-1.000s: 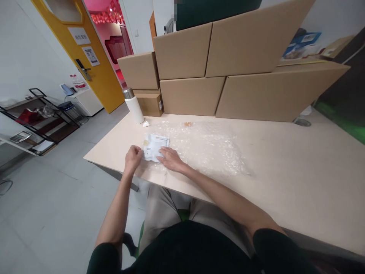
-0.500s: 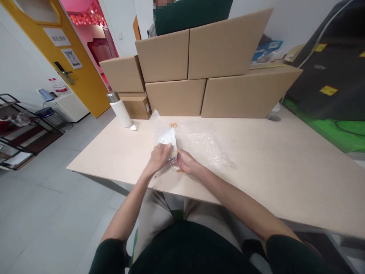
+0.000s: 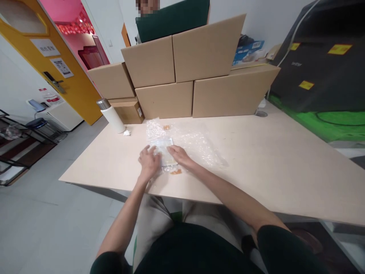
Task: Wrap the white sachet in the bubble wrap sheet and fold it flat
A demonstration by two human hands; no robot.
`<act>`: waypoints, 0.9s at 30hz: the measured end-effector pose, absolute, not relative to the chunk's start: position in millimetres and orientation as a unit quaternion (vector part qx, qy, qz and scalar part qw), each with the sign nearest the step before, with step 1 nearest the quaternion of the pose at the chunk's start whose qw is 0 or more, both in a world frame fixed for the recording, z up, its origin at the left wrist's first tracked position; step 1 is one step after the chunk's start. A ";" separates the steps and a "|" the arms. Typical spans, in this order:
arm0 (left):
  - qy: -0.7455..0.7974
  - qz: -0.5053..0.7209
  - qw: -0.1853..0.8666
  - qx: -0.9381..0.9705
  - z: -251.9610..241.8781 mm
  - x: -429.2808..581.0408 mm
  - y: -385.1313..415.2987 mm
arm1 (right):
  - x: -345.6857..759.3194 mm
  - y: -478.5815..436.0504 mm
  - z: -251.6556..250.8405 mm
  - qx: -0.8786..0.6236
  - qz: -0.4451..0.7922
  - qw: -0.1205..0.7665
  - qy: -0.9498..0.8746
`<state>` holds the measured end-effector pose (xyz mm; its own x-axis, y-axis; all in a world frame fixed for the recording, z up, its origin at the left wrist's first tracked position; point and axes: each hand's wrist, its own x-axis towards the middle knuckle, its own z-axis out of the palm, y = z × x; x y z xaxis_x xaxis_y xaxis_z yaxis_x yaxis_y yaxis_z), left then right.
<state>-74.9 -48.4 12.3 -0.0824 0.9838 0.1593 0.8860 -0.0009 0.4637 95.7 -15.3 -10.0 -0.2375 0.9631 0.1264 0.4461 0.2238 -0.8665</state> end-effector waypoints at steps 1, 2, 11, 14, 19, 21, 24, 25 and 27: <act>0.718 0.270 0.119 0.630 9.1 -84.9 -47.6 | 94.9 -13.1 -13.6 -0.521 0.362 0.375 -0.676; 0.723 0.305 0.153 0.600 5.7 -94.3 -47.2 | 94.7 -11.3 -16.7 -0.536 0.360 0.394 -0.654; 0.675 0.434 0.332 0.496 -13.9 -104.3 -39.1 | 87.9 -1.6 -24.5 -0.510 0.374 0.368 -0.682; 0.679 0.473 0.337 0.449 -10.3 -94.8 -38.5 | 82.3 -2.5 -24.4 -0.506 0.321 0.345 -0.722; 0.596 0.548 0.379 0.447 11.3 -77.0 -45.2 | 86.2 -6.3 -22.2 -0.501 0.299 0.354 -0.731; 0.546 0.556 0.414 0.472 20.9 -64.9 -46.4 | 94.8 -6.9 -18.5 -0.477 0.357 0.384 -0.705; 0.493 0.533 0.430 0.536 26.6 -38.7 -43.3 | 113.2 -8.1 -10.3 -0.440 0.516 0.436 -0.592; 0.482 0.521 0.429 0.559 25.2 -28.4 -41.0 | 120.2 -9.0 -7.8 -0.430 0.568 0.446 -0.541; 0.463 0.496 0.421 0.602 17.6 -7.2 -35.1 | 135.2 -12.1 -4.6 -0.420 0.644 0.458 -0.447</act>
<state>-7.2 -35.1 17.6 0.0790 0.9753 0.2064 0.1397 -0.2159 0.9664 135.2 -12.1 -4.6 -0.2281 0.9649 -0.1304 -0.2146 -0.1805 -0.9599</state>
